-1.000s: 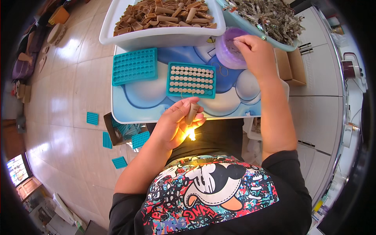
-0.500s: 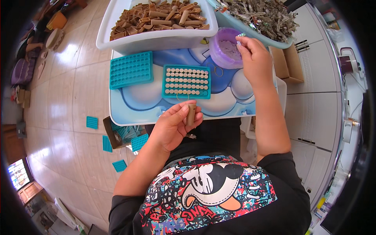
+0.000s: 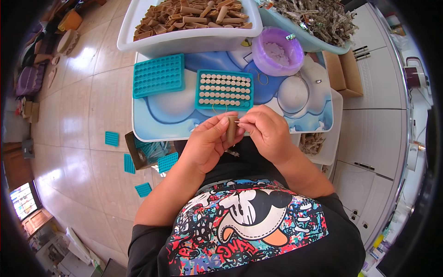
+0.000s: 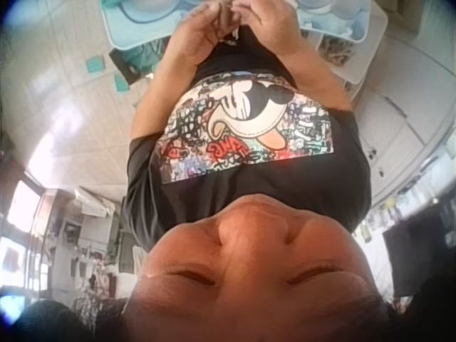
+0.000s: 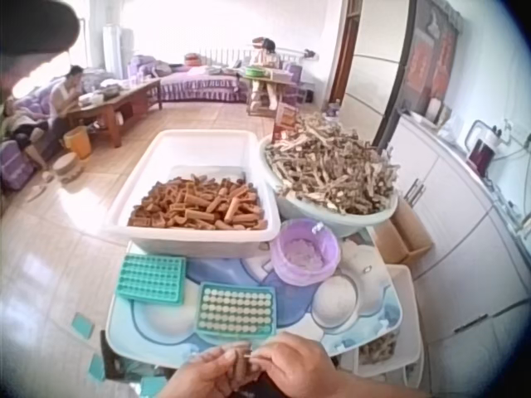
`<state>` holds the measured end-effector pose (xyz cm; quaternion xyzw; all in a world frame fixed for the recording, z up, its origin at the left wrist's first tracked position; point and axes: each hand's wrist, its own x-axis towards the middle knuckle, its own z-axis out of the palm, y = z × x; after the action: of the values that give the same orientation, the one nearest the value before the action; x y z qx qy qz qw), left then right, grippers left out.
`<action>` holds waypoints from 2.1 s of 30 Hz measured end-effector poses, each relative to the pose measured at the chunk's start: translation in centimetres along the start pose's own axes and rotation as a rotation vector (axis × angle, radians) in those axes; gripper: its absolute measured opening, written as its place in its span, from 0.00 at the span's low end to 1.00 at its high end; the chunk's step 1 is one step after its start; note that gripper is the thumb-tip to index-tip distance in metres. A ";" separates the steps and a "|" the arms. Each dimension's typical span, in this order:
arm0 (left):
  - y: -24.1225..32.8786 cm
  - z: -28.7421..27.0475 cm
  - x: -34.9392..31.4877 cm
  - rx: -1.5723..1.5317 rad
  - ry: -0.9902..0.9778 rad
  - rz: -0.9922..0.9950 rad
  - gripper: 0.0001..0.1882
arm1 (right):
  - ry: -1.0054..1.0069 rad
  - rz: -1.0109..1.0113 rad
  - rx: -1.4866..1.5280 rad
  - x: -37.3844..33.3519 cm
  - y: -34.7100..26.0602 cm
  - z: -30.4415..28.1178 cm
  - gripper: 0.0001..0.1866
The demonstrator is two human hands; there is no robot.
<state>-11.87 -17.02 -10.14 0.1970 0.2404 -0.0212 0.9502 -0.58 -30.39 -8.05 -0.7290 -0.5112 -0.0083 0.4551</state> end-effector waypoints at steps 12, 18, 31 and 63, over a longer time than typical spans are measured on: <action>-0.2 0.0 -0.1 0.015 -0.005 0.046 0.19 | -0.024 -0.025 -0.025 0.1 -0.2 -0.1 0.06; -0.3 0.2 0.1 0.080 -0.023 0.069 0.17 | -0.047 -0.009 -0.017 0.0 -0.3 -0.1 0.06; 0.0 0.4 -0.5 0.113 0.032 0.035 0.18 | -0.052 0.087 0.076 -0.4 -0.7 -0.5 0.06; 0.3 1.4 -0.8 0.210 0.062 0.044 0.15 | -0.161 -0.030 -0.067 0.0 -0.6 -0.6 0.09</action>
<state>-11.87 -17.34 -8.49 0.3013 0.2618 -0.0191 0.9167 -0.74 -30.81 -7.32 -0.7344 -0.5564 0.0264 0.3878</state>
